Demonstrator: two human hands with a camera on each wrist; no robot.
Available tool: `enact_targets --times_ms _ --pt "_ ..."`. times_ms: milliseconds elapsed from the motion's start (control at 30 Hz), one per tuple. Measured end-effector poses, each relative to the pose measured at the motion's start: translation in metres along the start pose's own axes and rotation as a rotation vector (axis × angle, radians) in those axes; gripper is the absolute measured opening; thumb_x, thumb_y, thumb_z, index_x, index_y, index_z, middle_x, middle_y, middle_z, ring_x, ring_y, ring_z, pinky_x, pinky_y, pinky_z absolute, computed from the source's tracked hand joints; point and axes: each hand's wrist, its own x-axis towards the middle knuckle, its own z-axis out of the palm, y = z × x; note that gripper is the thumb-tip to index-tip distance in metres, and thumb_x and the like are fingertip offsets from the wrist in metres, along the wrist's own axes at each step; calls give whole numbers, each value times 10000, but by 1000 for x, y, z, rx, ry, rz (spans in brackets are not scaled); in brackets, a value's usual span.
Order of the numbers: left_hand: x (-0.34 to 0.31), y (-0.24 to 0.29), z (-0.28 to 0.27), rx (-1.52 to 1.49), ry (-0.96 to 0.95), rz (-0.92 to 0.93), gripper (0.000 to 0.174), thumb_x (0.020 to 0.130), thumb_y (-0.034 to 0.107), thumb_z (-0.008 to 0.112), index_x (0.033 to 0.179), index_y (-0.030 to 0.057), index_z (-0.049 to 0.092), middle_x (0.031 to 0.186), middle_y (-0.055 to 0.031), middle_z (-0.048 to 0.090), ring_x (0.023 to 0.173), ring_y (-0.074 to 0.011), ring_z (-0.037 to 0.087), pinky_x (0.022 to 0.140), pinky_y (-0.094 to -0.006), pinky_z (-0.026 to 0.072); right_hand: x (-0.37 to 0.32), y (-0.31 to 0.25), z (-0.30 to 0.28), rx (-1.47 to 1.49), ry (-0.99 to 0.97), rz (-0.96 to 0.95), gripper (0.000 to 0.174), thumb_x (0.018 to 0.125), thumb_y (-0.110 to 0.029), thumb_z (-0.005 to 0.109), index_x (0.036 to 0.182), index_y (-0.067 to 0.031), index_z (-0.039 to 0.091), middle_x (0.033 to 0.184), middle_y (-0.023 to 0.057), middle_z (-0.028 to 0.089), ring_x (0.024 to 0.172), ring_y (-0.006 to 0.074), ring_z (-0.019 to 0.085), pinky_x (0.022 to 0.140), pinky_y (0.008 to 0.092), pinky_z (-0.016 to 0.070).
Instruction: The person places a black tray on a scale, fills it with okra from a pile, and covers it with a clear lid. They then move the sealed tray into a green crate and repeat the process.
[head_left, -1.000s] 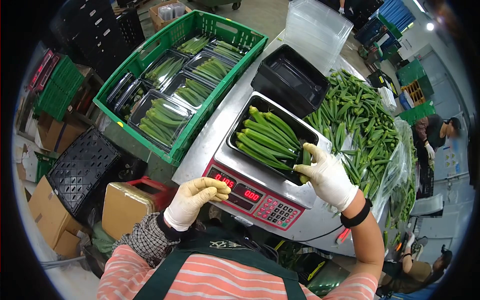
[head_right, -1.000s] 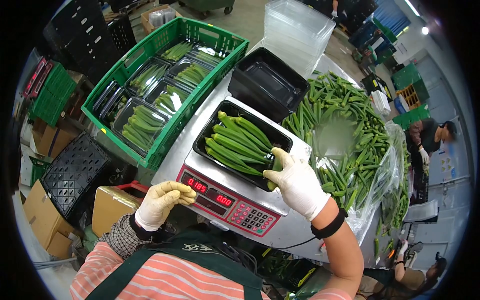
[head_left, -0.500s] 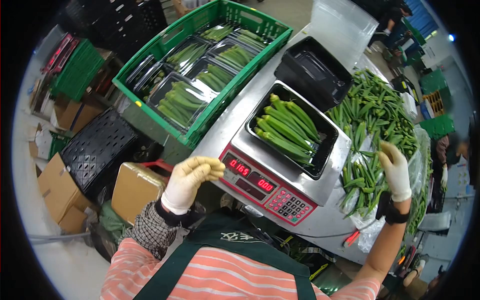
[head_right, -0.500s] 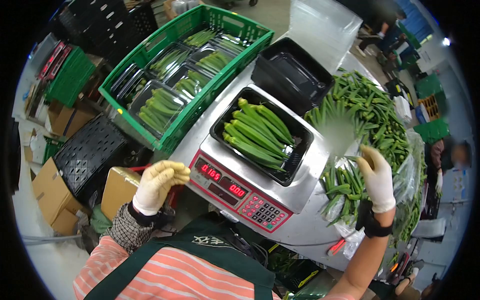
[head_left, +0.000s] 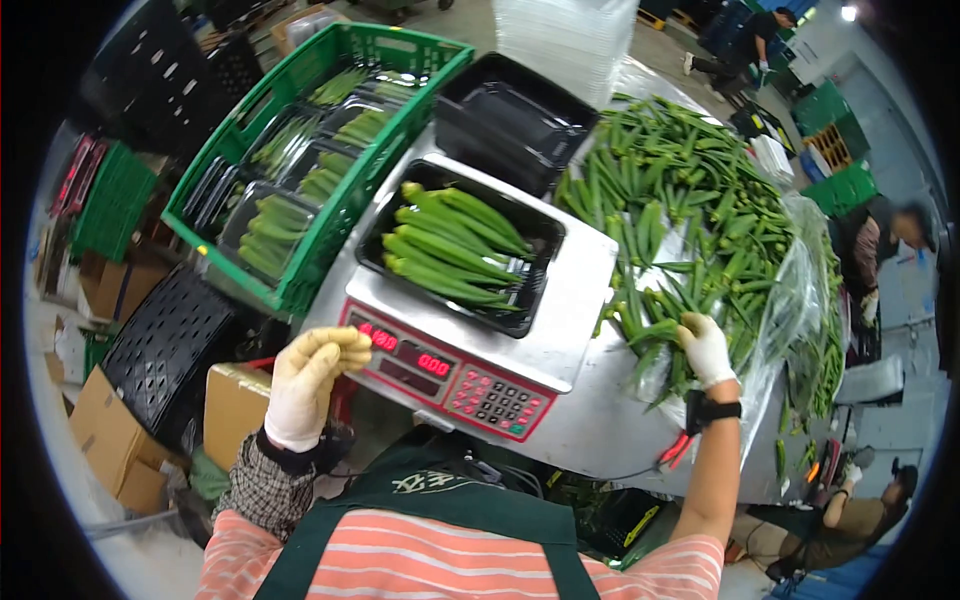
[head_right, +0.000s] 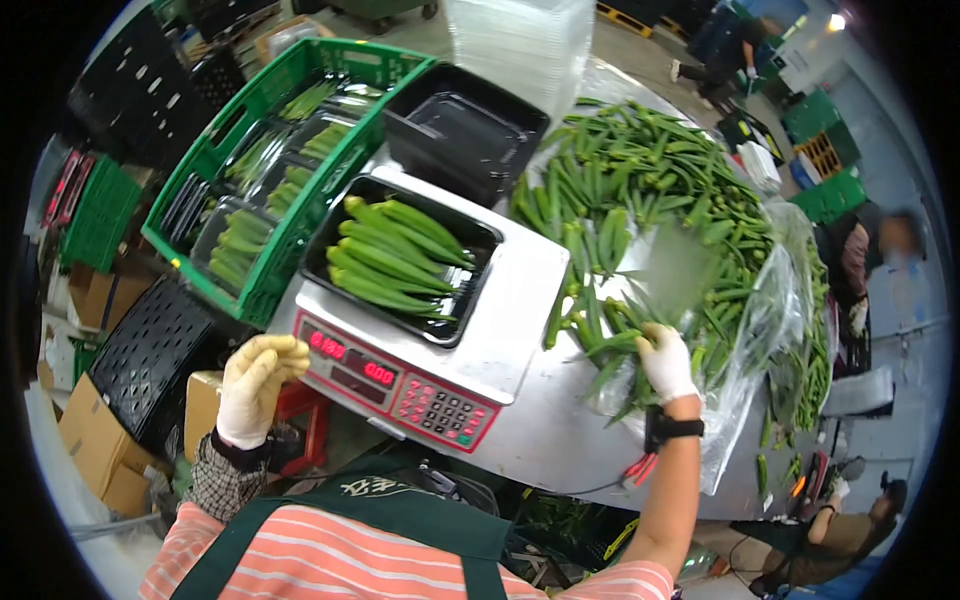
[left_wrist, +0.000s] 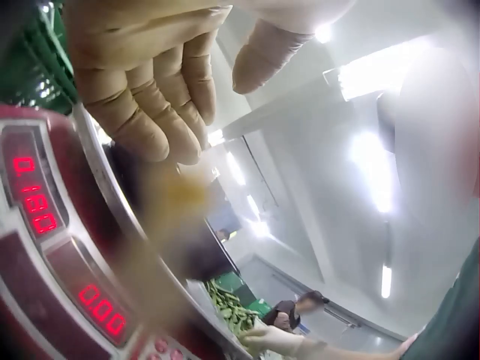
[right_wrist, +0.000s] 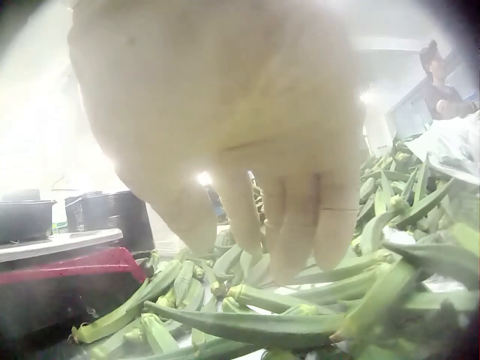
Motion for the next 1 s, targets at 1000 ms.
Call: enact_targets --times_ms 1000 --pt "-17 -46 79 6 -219 -414 212 900 46 491 1072 -59 556 1033 -146 616 953 -187 602 861 -295 468 167 -30 81 -82 167 200 455 672 -284 686 966 47 582 891 237 627 893 372 608 819 403 473"
